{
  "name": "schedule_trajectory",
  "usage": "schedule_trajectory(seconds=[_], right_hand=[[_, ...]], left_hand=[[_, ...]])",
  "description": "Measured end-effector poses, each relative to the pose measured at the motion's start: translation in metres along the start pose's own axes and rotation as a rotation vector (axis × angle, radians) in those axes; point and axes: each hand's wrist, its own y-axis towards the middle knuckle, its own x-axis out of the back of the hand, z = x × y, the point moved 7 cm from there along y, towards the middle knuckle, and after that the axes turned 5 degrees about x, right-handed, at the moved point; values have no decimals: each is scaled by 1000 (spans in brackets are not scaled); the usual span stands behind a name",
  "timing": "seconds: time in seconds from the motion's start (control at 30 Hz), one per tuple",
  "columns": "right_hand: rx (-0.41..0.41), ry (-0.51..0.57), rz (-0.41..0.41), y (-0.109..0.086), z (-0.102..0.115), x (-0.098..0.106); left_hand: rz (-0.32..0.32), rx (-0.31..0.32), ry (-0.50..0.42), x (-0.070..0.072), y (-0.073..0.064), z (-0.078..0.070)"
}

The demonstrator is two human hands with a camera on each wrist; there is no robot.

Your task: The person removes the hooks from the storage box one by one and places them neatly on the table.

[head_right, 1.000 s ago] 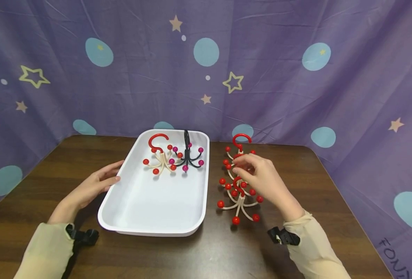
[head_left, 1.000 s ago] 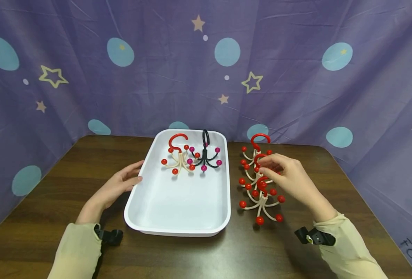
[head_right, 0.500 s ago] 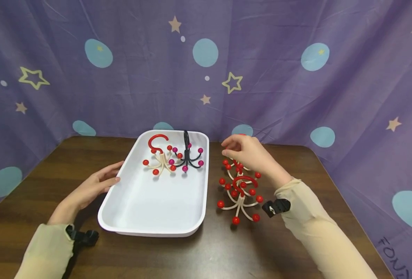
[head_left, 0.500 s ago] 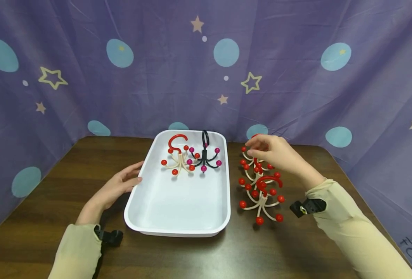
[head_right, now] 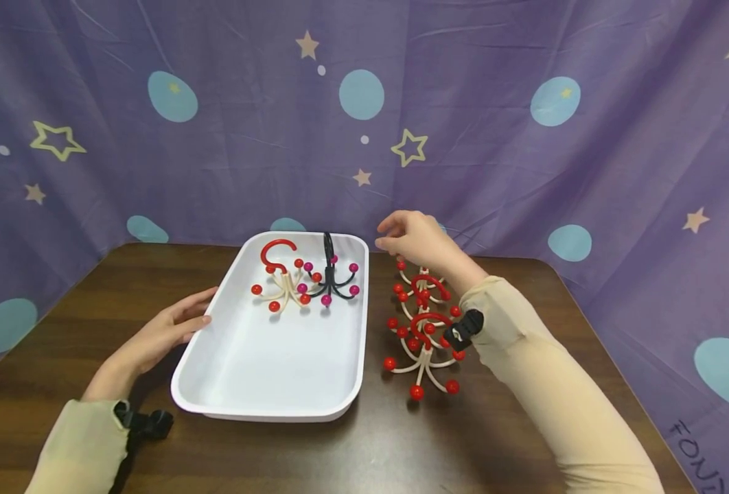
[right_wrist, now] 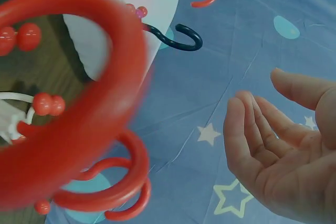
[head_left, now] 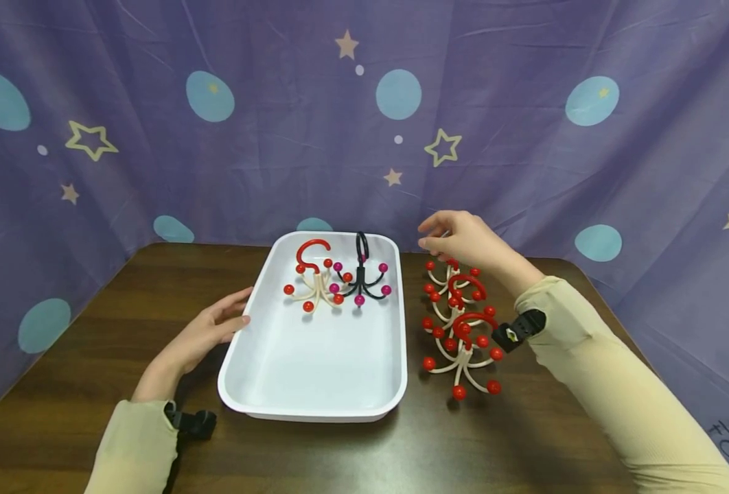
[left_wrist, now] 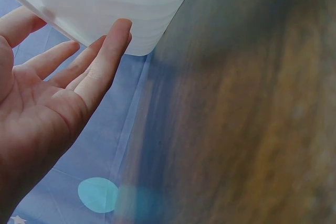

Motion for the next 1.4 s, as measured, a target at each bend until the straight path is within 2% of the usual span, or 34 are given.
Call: schedule_trajectory(seconds=[0.27,0.7,1.17,1.27,1.4], right_hand=[[-70,71,10,23,10,-11],[-113,42,14,57,25,-42],[-152,-107,20,75,19,-80],[-159,-144,-5,78,16,-85],[-182,-140,-53,81,10,-88]], left_hand=[[5,-10,4,0,0,-1],[3,-4,-10,0,-2,-1],[2,3,-18,0,-4,-1],[-1,3,-18,1,-3,0],[2,-1,-19,0,-1,1]])
